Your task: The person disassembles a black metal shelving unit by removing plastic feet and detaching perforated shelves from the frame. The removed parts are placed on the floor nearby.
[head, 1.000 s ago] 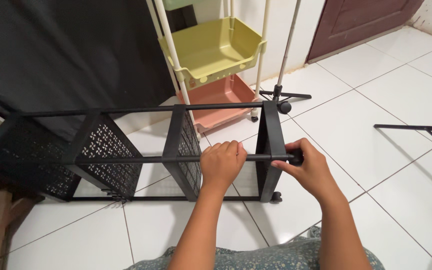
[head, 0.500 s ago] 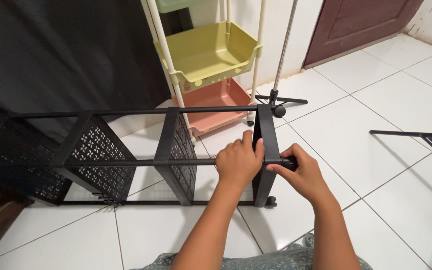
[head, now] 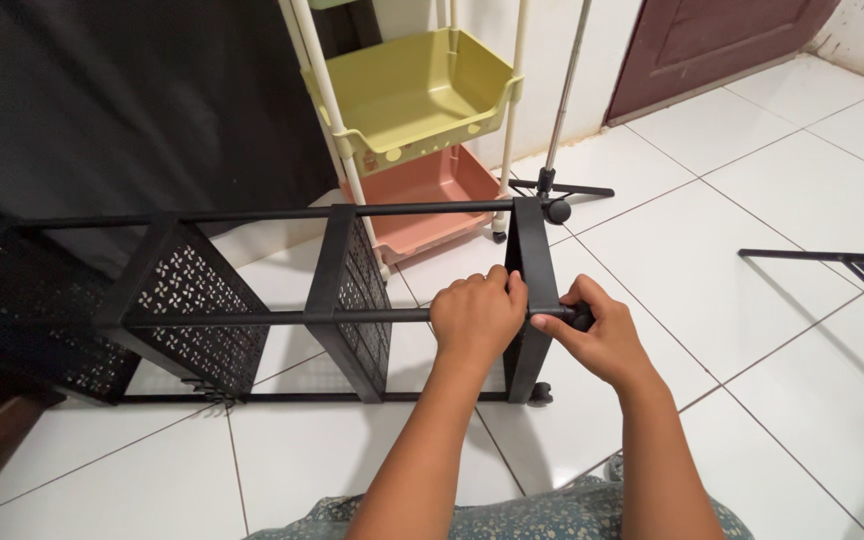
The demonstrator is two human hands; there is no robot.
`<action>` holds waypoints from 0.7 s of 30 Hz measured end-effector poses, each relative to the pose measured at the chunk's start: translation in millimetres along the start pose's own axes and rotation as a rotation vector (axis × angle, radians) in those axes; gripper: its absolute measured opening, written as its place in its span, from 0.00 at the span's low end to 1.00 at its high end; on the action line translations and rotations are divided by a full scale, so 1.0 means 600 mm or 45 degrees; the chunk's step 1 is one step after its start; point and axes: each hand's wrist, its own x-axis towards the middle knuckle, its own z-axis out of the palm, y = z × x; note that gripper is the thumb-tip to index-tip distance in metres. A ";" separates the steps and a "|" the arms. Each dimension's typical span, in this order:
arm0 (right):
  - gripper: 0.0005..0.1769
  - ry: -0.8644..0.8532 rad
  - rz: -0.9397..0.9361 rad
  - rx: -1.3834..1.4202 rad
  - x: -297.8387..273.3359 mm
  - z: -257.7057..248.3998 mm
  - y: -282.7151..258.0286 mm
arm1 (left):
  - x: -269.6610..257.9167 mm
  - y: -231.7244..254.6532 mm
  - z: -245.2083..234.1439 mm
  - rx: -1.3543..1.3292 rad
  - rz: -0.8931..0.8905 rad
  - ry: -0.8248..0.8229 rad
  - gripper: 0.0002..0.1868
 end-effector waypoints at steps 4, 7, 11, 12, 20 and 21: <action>0.28 0.008 0.045 -0.022 0.000 -0.002 -0.001 | -0.001 -0.001 0.001 -0.019 -0.003 -0.003 0.19; 0.28 0.008 0.062 -0.055 0.001 -0.005 -0.005 | 0.000 -0.001 0.002 -0.021 -0.003 0.011 0.19; 0.28 -0.002 0.079 -0.084 0.002 -0.008 -0.017 | -0.001 0.000 0.002 -0.024 -0.004 0.013 0.19; 0.28 0.002 0.063 -0.091 0.001 -0.009 -0.022 | -0.001 0.000 0.002 -0.028 -0.006 0.013 0.19; 0.29 -0.061 0.340 0.020 -0.007 -0.012 -0.046 | -0.002 0.000 0.001 -0.028 -0.028 0.010 0.19; 0.29 -0.063 0.357 0.012 -0.007 -0.011 -0.045 | -0.002 0.000 0.001 -0.030 -0.027 0.017 0.19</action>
